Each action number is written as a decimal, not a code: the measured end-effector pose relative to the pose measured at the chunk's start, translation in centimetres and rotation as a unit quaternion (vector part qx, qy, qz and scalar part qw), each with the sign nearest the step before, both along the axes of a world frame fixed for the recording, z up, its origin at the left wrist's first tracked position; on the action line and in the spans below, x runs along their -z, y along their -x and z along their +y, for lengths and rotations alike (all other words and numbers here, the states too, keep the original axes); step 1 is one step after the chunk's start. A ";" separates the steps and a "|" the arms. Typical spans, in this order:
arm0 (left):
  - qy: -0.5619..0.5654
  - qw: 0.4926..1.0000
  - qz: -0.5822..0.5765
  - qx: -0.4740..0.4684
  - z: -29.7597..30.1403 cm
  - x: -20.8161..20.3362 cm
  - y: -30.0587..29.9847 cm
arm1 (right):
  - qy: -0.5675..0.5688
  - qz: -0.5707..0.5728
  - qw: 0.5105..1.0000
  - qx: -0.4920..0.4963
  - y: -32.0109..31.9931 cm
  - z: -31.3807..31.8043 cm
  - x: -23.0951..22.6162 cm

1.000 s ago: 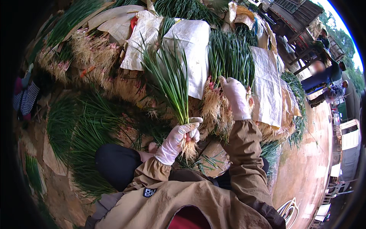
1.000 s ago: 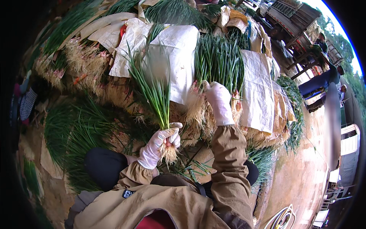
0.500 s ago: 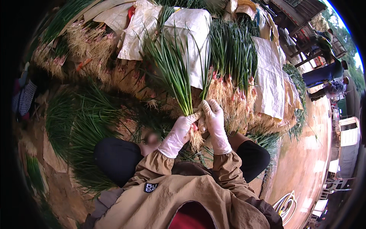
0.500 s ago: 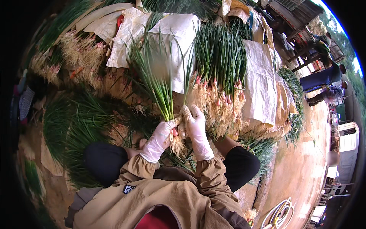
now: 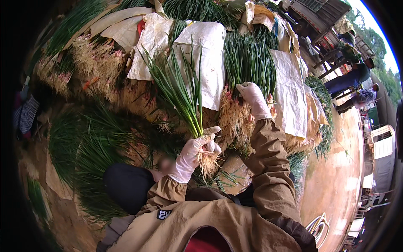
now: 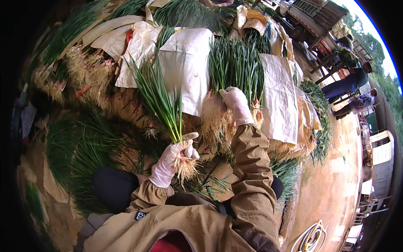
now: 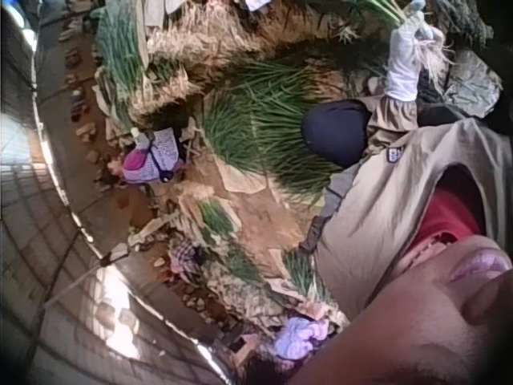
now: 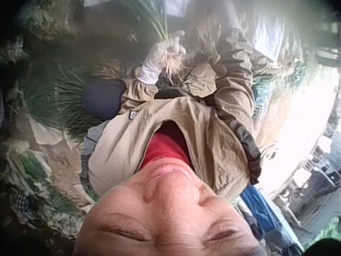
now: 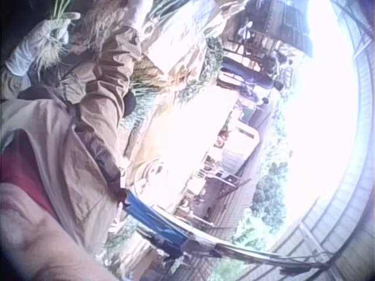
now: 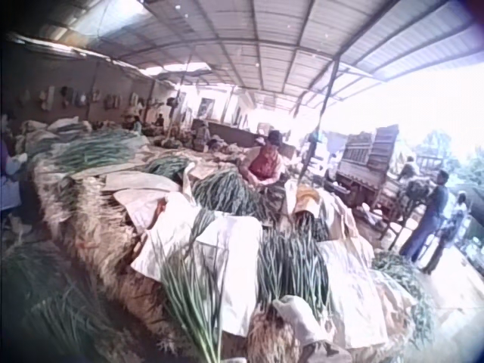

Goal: The person bundles green onions together by hand, wrapping several stalks into groups and then placing them onto a larger pile.

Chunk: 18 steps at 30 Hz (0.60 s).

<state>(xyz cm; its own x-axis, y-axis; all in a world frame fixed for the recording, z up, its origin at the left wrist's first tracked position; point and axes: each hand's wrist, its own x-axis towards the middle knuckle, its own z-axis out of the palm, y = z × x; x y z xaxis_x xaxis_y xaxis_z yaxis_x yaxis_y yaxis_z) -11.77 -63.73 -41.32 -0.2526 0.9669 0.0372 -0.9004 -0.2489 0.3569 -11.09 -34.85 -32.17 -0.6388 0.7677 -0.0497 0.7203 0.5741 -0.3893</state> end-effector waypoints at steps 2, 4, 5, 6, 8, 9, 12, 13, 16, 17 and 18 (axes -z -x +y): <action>0.051 0.998 0.023 -0.041 -0.2 -1.0 0.3 | 0.048 0.093 0.994 0.021 -0.1 0.3 0.6; 0.111 0.989 0.048 -0.082 -0.5 -0.9 -0.1 | 0.211 0.128 0.969 0.013 -2.6 -5.8 -2.7; 0.165 0.980 0.080 -0.079 -0.2 0.7 -0.3 | 0.259 0.080 0.962 -0.024 -3.8 -7.9 -2.9; 0.215 0.968 0.110 -0.070 0.3 2.1 -0.5 | 0.282 0.143 0.946 -0.072 -4.9 -10.1 -1.3; 0.263 0.955 0.119 -0.072 1.3 -1.3 -2.4 | 0.144 0.105 0.976 -0.124 -6.7 -13.7 1.6; 0.260 0.954 0.063 -0.135 1.1 1.4 -3.3 | 0.068 0.032 0.982 -0.170 -5.8 -16.5 1.0; 0.125 0.991 -0.050 0.008 0.7 1.0 -2.8 | 0.427 0.286 0.856 -0.059 -5.9 -15.0 5.6; 0.063 0.991 -0.106 0.048 0.2 -0.5 -2.6 | 0.489 0.370 0.790 0.013 -5.3 -13.4 5.3; -0.027 0.995 -0.096 0.020 0.1 -1.6 -3.5 | 0.449 0.114 0.885 -0.037 -5.8 -11.3 4.3; -0.017 0.996 -0.093 -0.007 -0.7 -1.6 -3.0 | 0.258 -0.159 0.915 -0.266 -5.8 -12.5 3.6; -0.018 0.998 -0.034 -0.046 -1.1 -1.4 -1.7 | 0.219 -0.266 0.884 -0.316 -5.9 -12.4 2.1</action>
